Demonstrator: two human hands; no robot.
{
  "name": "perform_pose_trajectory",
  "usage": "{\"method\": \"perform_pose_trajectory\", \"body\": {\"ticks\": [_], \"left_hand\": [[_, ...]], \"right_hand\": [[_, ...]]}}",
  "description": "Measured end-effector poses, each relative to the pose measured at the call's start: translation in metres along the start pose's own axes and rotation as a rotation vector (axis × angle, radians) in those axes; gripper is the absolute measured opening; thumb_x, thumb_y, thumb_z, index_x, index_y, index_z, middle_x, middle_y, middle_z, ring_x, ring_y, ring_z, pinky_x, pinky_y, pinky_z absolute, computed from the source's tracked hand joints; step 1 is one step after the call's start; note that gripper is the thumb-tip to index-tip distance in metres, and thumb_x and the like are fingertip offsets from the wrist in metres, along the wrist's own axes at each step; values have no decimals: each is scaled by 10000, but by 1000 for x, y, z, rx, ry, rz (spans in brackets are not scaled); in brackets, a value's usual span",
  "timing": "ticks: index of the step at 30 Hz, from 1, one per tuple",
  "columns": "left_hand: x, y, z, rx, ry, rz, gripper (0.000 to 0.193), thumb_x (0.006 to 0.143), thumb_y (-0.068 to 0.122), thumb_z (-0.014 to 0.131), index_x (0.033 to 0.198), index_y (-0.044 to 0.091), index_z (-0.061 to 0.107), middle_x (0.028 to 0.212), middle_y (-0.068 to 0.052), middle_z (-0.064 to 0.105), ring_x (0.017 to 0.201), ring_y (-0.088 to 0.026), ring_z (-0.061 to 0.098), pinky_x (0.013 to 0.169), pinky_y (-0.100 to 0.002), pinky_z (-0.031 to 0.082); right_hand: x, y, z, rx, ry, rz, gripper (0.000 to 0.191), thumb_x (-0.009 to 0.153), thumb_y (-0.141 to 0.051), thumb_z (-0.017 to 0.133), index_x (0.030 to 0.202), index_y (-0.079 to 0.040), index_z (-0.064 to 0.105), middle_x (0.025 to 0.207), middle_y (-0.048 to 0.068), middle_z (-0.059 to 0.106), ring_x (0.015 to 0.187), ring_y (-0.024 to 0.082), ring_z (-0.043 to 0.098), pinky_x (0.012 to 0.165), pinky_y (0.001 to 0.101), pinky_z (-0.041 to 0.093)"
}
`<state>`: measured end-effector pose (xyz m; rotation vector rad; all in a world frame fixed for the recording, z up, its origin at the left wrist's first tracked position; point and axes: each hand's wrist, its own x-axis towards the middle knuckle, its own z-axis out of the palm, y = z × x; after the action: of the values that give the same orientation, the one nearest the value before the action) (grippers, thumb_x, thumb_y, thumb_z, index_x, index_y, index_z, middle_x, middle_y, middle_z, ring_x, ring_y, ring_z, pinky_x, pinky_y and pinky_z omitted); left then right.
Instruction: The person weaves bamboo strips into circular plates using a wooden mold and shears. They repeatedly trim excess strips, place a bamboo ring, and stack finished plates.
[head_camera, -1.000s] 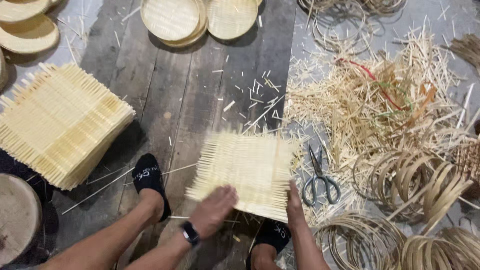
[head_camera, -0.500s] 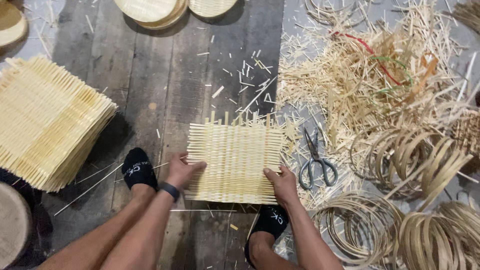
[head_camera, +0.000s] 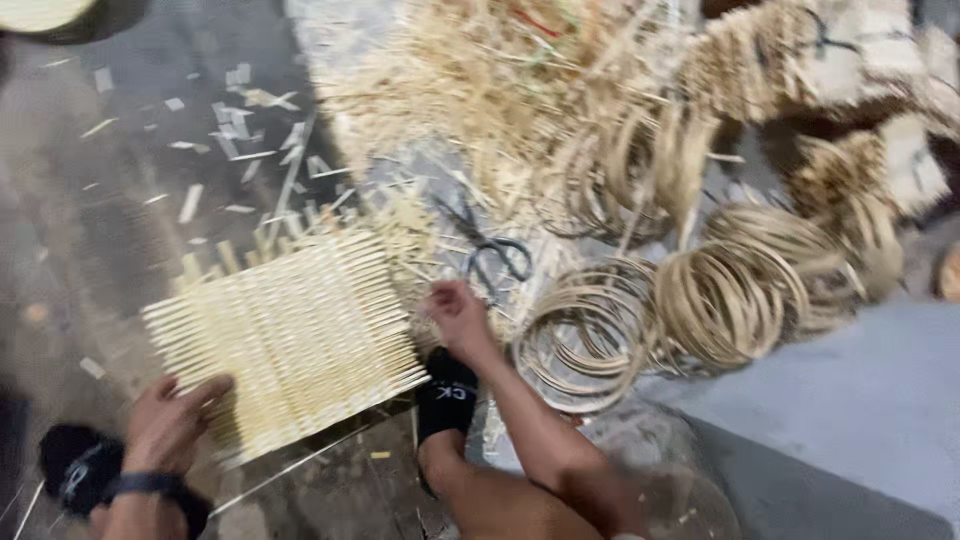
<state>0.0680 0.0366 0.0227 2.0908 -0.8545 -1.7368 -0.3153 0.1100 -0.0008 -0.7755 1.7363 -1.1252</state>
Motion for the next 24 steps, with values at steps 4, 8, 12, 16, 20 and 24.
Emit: {"method": "perform_pose_trajectory", "body": {"ticks": [4,8,12,16,20,24], "left_hand": [[-1,-6,15,-115,87,93,789,880,201,797,1538,-34,431,1266,-137,631,960,-208,672,773,-386,547],[9,-11,13,185,429,149,817,1009,142,795,1588,-57,254,1355,-321,548,1130,-385,650,841,-492,569],[9,-11,-1,-30,307,383,656,1129,79,631,1591,-116,207,1250,-414,590,1146,-465,682,863,-554,576],[-2,-6,-1,-50,340,407,562,1079,-43,623,1487,-130,247,1185,-422,593,1083,-470,686,806,-572,613],[-15,2,2,-37,358,424,507,1082,3,641,1445,-111,306,1125,-365,599,962,-380,677,761,-523,601],[-24,2,-4,-12,358,451,456,1084,48,659,1403,-93,365,1065,-308,606,841,-290,668,716,-475,588]], "right_hand": [[8,5,-158,-254,580,-27,217,939,-135,736,1139,-68,689,1020,38,723,933,131,671,856,261,548],[-36,-4,-315,-1078,1030,12,440,798,-222,787,1159,1,669,1146,204,654,1155,350,605,1021,444,459],[-69,-10,-405,-1182,816,115,412,976,-299,757,1207,28,662,1194,280,612,1160,429,554,996,594,371],[-83,4,-412,-685,453,241,291,960,-245,684,1215,-108,712,1021,135,752,967,275,742,921,447,587],[-109,11,-376,-876,516,-17,160,940,-101,658,1046,-119,777,992,92,723,906,229,712,808,374,593],[-132,-25,-356,-1021,454,-220,166,943,-70,667,1024,-142,792,857,94,722,818,214,681,730,355,575]]}}
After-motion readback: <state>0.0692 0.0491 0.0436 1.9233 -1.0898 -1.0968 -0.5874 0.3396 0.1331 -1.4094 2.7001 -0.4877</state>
